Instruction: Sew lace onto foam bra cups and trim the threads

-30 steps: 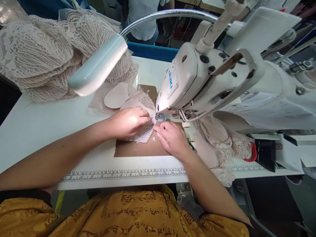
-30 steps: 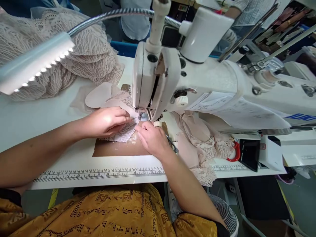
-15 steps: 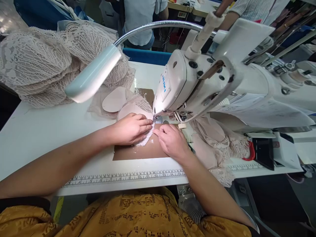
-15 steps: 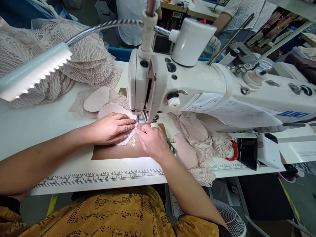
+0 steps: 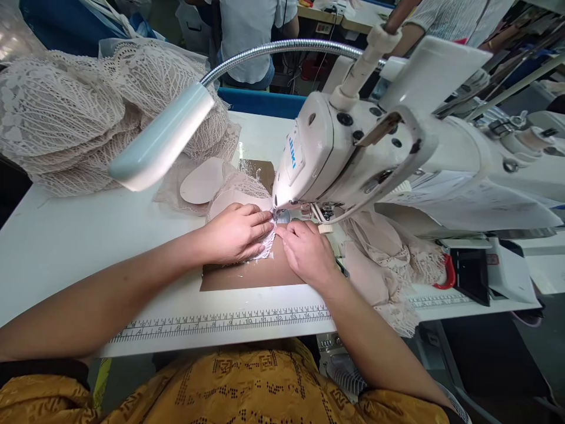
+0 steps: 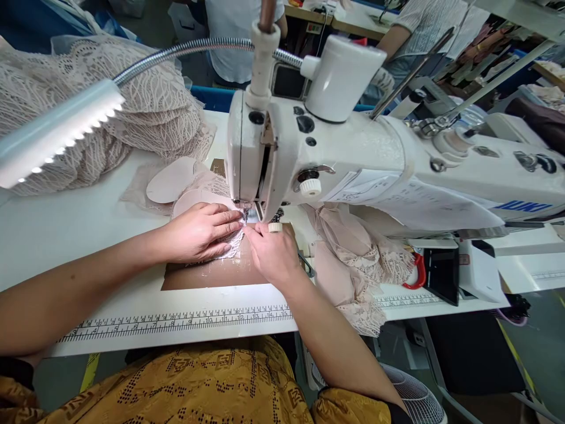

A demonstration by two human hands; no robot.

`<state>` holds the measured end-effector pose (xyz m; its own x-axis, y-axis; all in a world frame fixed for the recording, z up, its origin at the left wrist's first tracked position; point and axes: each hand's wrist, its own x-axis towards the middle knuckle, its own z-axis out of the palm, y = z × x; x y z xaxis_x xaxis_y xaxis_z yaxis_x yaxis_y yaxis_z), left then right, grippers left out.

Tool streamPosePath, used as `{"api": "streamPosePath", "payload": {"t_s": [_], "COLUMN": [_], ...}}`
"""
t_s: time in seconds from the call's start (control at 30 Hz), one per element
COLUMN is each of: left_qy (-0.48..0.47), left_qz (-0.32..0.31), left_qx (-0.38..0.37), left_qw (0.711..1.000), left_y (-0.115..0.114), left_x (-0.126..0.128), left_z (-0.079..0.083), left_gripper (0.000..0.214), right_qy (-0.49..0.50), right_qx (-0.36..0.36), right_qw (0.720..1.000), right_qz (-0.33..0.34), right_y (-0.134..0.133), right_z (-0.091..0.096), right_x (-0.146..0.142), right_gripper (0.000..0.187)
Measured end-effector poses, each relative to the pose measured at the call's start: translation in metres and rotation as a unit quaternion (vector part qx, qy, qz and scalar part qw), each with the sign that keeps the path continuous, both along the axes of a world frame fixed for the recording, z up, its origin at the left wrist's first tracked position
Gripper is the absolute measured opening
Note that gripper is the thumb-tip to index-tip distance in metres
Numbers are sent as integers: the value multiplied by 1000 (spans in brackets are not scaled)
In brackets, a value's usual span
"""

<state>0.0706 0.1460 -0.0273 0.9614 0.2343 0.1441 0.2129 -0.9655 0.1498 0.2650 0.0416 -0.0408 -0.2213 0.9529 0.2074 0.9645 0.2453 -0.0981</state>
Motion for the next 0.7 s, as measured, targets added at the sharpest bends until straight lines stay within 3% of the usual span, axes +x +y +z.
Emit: {"api": "streamPosePath", "payload": {"t_s": [0.27,0.7], "left_qy": [-19,-21], "left_qz": [3,-73], "left_qx": [13,-28], "left_qw": [1000,997], "left_y": [1,3], "left_x": [-5,-10], "left_z": [-5,-2], "left_gripper": [42,35], "right_qy": [45,104], "right_qx": [-2,-2], "right_qw": [999,992], "right_qz": [8,70], "right_y": [-1,-9], "right_z": [0,1], "right_x": [5,12], "right_gripper": [33,30]}}
